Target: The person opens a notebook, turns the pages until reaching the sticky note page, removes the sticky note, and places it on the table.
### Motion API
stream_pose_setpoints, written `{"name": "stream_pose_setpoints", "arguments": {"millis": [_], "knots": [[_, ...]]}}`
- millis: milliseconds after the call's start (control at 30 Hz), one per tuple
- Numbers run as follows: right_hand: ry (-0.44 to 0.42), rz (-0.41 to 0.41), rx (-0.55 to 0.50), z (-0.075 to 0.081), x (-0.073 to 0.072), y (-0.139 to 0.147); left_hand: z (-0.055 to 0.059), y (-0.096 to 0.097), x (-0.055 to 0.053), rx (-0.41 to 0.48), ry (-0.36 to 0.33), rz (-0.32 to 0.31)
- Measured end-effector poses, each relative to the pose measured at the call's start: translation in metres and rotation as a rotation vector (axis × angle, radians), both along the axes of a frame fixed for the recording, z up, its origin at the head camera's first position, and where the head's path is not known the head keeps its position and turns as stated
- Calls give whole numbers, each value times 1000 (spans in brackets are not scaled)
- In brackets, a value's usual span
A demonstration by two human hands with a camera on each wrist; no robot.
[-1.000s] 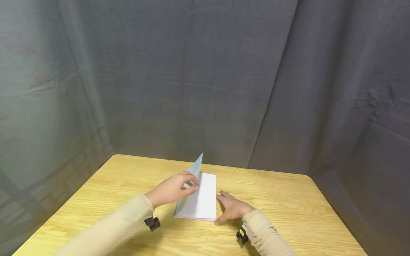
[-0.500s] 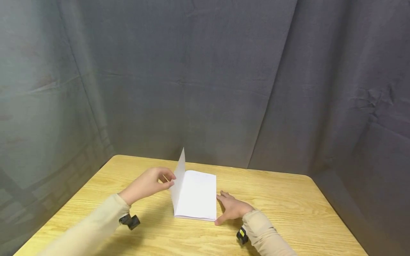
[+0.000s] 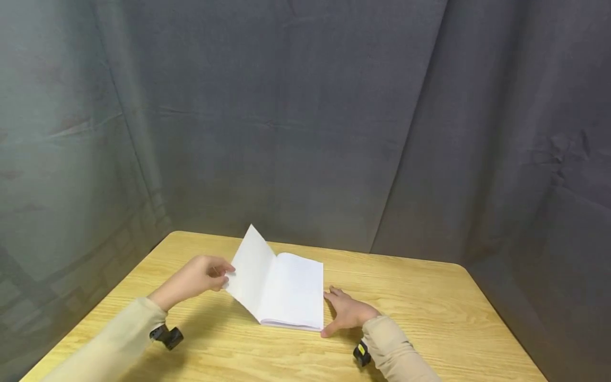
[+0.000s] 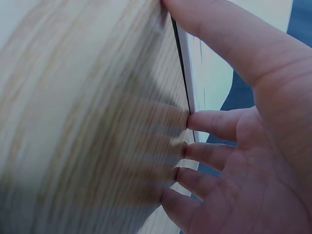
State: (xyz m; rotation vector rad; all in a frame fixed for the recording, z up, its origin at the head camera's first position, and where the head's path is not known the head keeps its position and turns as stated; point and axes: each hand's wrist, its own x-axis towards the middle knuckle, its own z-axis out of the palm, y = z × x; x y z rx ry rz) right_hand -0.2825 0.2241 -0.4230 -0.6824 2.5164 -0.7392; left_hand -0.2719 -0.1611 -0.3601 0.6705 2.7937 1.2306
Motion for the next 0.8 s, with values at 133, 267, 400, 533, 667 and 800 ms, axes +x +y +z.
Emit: {"name": "stream_pose_setpoints", "arguments": {"millis": [133, 267, 400, 533, 667, 800], "knots": [[8, 1, 2, -1, 0, 1, -11, -13, -1, 6, -44, 22], [11, -4, 4, -2, 0, 2, -22, -22, -1, 15, -96, 46], [18, 3, 6, -2, 0, 3, -31, -28, 0, 16, -137, 79], [14, 6, 5, -2, -1, 3, -40, -32, 2, 18, -165, 99], [8, 2, 0, -1, 0, 3, -46, -35, 4, 18, -186, 100], [7, 1, -7, 0, 0, 3, -52, -35, 4, -13, -185, 125]]}}
